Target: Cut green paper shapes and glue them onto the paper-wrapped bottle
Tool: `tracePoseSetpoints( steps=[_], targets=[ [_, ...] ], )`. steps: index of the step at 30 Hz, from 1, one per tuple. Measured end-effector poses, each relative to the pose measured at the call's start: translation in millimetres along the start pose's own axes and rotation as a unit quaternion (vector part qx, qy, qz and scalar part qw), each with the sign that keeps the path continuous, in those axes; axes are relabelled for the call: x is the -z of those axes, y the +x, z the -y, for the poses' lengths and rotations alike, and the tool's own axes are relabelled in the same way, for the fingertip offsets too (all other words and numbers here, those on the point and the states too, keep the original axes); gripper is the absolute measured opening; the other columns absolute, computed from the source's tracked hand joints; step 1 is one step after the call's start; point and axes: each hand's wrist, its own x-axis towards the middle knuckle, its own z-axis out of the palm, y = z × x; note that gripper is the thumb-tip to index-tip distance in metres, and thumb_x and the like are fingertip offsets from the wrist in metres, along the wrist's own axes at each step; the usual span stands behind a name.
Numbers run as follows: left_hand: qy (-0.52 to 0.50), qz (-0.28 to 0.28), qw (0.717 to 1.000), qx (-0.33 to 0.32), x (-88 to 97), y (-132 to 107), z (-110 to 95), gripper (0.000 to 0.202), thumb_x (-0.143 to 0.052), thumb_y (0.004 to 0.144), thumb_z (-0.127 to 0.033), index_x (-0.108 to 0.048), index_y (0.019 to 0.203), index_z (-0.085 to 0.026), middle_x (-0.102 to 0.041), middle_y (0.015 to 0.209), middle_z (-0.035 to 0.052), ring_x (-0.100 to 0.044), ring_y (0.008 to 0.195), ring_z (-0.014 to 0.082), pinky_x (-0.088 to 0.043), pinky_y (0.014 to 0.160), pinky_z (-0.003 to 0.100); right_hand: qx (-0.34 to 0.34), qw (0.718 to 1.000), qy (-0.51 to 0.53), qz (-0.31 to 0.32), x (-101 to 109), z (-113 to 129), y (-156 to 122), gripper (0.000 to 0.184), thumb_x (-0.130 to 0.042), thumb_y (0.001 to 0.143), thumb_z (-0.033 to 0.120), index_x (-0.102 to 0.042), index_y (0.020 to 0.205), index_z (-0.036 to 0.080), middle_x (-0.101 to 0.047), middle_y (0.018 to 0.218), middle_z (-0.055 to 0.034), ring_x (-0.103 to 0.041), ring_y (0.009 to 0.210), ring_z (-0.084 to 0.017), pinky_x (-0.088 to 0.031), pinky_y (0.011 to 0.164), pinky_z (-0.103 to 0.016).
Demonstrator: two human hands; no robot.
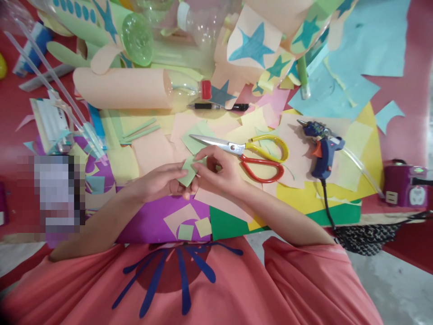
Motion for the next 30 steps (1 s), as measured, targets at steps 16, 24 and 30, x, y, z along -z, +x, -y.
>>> tracePoseSetpoints(
  steps=[16,24,30],
  targets=[
    [0.133,-0.064,0.989,0.011,-4.5,-0.2,-8.7,0.015,-0.062,0.084,-0.031,-0.062,0.086,-0.016,-0.070,0.069,0.0020,-0.063,0.056,0.0120,-0.045,0.054,0.022,0.004,0.995,0.005,0.102,4.9,1.2,2.7,0.038,-0.054,0.102,0.055,-0.056,0.083,0.022,-0.051,0.059,0.0058,-0.048,0.048,-0.008,-0.038,0.045,-0.024],
    [0.145,-0.170,0.974,-0.041,-14.3,-0.3,-16.4,0.013,-0.051,0.084,-0.023,-0.060,0.079,-0.016,-0.052,0.055,-0.0051,-0.039,0.042,0.0054,-0.026,0.042,0.020,0.023,0.996,-0.084,0.034,10.5,10.2,2.3,0.041,-0.046,0.105,0.058,-0.058,0.088,0.022,-0.054,0.062,0.0048,-0.049,0.051,-0.009,-0.040,0.048,-0.023],
    [0.170,-0.194,0.963,-0.076,-11.8,-1.4,-17.6,0.017,-0.054,0.083,-0.031,-0.061,0.079,-0.016,-0.048,0.054,-0.0054,-0.035,0.044,0.0058,-0.024,0.043,0.020,0.050,0.951,-0.288,0.096,43.9,30.3,-3.8,0.016,-0.052,0.104,0.031,-0.065,0.103,0.022,-0.069,0.084,-0.0028,-0.063,0.067,-0.014,-0.051,0.062,-0.027]
  ],
)
